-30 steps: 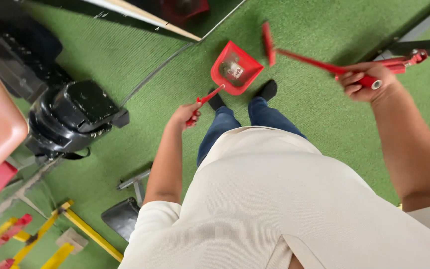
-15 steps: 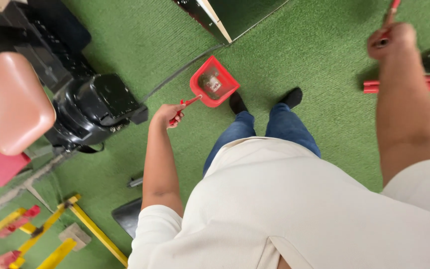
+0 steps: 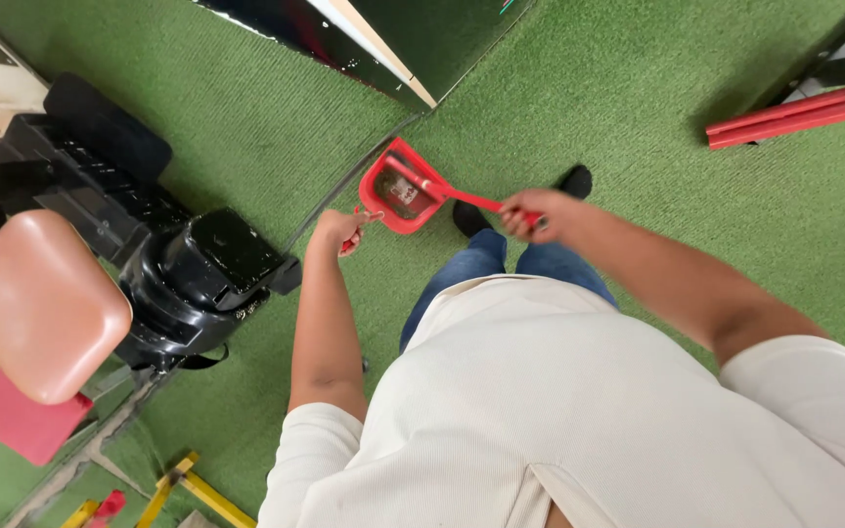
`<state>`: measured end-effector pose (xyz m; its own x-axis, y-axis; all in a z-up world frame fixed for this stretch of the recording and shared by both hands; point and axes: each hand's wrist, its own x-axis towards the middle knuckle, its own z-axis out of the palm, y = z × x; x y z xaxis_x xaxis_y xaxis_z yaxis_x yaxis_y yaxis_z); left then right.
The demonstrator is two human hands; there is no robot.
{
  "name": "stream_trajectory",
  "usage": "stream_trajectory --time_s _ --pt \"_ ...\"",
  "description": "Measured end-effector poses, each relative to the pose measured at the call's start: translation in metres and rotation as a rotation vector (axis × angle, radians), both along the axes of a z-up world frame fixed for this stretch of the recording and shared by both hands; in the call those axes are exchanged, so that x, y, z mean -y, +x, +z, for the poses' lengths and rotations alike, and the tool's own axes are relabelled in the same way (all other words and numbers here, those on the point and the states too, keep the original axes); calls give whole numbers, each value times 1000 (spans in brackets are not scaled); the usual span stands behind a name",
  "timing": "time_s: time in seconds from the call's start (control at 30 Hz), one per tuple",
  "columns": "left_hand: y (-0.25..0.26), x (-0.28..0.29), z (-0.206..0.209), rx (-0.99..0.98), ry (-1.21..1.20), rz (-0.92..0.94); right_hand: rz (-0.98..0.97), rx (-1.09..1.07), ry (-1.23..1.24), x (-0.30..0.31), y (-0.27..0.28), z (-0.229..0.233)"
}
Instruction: Sweeping the gym floor using a handheld brush and dustpan.
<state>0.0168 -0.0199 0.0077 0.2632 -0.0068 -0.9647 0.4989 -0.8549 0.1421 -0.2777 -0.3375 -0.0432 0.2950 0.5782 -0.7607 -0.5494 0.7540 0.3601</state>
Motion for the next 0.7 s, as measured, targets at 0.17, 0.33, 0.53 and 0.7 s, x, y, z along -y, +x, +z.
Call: stream_trajectory --time_s 0.17,0.33,0.53,0.7 --pt "-3 -6 0 2 -2 -10 -291 -113 211 104 -54 75" --pt "0 -44 -20 40 -20 -67 -543 -118 46 176 -124 99" --pt "-3 -85 -37 -40 -60 98 -720 -156 -319 231 -161 15" --pt "-25 -83 -26 8 -67 69 -884 -703 -994 171 -98 -15"
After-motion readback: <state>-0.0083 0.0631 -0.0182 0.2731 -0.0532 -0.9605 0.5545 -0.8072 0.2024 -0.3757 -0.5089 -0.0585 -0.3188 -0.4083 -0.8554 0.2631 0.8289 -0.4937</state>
